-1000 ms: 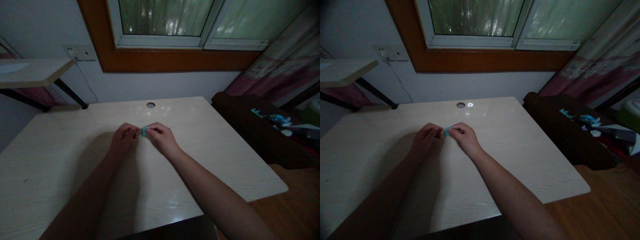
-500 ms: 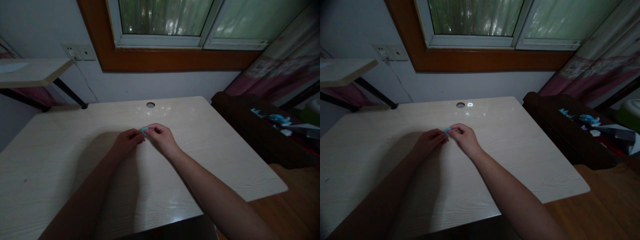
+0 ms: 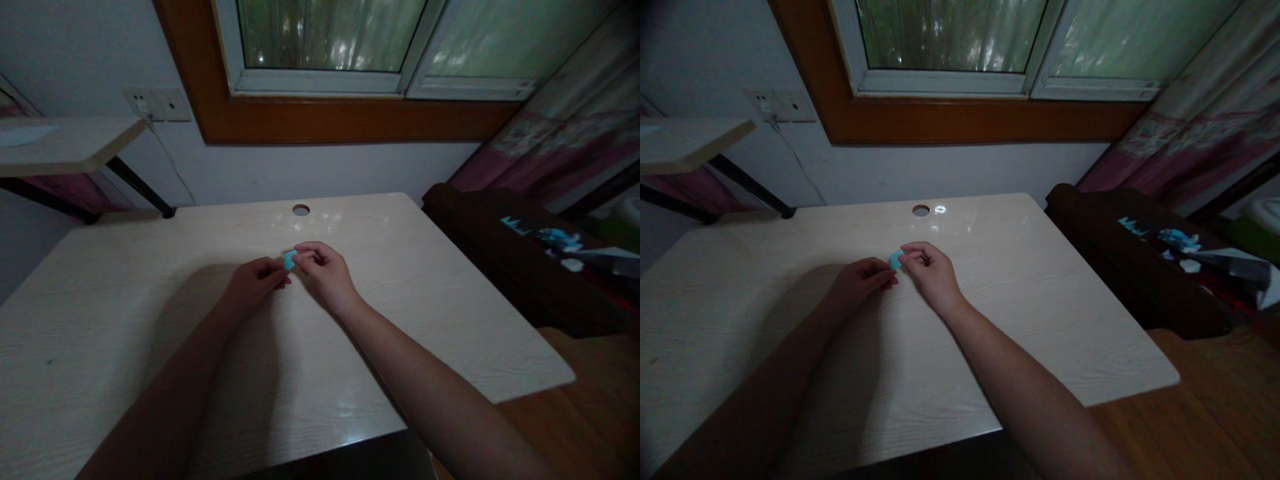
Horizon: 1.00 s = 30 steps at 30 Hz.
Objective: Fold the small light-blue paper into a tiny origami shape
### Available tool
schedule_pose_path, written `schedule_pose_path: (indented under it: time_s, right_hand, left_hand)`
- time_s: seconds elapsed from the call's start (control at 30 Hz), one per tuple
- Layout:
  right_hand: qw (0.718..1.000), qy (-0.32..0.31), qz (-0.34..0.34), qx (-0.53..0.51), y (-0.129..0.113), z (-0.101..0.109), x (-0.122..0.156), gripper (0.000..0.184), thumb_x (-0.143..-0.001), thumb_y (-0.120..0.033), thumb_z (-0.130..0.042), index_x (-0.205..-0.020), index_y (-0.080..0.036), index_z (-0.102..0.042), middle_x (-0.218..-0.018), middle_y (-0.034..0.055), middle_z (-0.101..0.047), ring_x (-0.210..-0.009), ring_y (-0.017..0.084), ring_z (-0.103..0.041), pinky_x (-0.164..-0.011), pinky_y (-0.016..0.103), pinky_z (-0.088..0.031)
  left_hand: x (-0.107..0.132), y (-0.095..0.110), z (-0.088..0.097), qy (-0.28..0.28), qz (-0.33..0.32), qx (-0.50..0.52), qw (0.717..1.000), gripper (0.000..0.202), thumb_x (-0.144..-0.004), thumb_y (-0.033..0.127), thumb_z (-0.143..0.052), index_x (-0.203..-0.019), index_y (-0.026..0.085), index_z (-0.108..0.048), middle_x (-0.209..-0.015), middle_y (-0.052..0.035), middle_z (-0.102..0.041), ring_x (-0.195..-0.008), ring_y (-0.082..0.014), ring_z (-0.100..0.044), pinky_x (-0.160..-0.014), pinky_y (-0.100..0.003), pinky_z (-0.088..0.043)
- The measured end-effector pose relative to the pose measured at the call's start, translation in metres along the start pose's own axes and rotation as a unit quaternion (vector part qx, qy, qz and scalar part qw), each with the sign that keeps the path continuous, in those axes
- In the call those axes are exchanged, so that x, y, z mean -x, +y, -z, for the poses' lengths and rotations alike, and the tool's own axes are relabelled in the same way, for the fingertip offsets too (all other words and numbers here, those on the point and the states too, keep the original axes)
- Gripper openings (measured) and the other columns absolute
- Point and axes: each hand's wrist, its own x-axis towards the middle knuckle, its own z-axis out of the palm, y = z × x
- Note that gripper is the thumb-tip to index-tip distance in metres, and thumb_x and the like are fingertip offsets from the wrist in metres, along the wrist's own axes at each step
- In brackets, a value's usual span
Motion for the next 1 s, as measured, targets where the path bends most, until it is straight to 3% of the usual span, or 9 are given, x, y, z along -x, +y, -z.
schedule_pose_path:
  time_s: [0.23, 0.43, 0.67, 1.0]
  right_hand:
    - [1.000, 0.010, 0.007, -0.010, -0.0005, 0.0006, -0.0010, 0.023, -0.073, -0.033, -0.075, -0.092, -0.021, -0.071, -0.075, -0.0003, -0.066, -0.065, 0.012, -0.056, -0.064, 0.028, -0.045]
    - [1.000, 0.008, 0.004, -0.004, -0.0016, 0.0013, -0.0012, 0.024, -0.072, -0.035, -0.076, -0.092, -0.021, -0.071, -0.077, 0.0002, -0.066, -0.065, 0.012, -0.056, -0.065, 0.028, -0.046]
    - [1.000, -0.003, 0.003, -0.001, -0.0034, 0.0004, 0.0003, 0.023, -0.073, -0.032, -0.075, -0.092, -0.021, -0.071, -0.072, -0.0009, -0.064, -0.066, 0.012, -0.056, -0.066, 0.028, -0.046]
    - [1.000, -0.002, 0.008, 0.001, -0.0027, 0.0003, -0.0002, 0.022, -0.073, -0.033, -0.075, -0.091, -0.021, -0.071, -0.074, -0.0008, -0.065, -0.064, 0.011, -0.056, -0.064, 0.027, -0.046]
  left_hand:
    - [0.0000, -0.0005, -0.0004, -0.004, 0.009, 0.056, 0.998, 0.018, -0.077, 0.035, -0.070, -0.082, 0.018, -0.067, -0.079, -0.0034, -0.073, -0.073, -0.0161, -0.067, -0.072, -0.029, -0.054]
    - [0.0006, -0.0058, 0.0014, -0.017, -0.018, 0.088, 0.996, 0.018, -0.082, 0.033, -0.064, -0.088, 0.016, -0.066, -0.082, -0.0050, -0.072, -0.075, -0.0164, -0.066, -0.073, -0.029, -0.053]
    - [0.0013, 0.0000, 0.0013, -0.025, -0.010, 0.066, 0.997, 0.028, -0.088, 0.041, -0.058, -0.087, 0.015, -0.069, -0.082, -0.0061, -0.072, -0.074, -0.0164, -0.065, -0.073, -0.028, -0.051]
    - [0.0019, -0.0026, 0.0020, -0.031, -0.011, 0.050, 0.998, 0.025, -0.087, 0.040, -0.061, -0.087, 0.017, -0.070, -0.085, -0.0059, -0.074, -0.077, -0.0163, -0.066, -0.076, -0.029, -0.051]
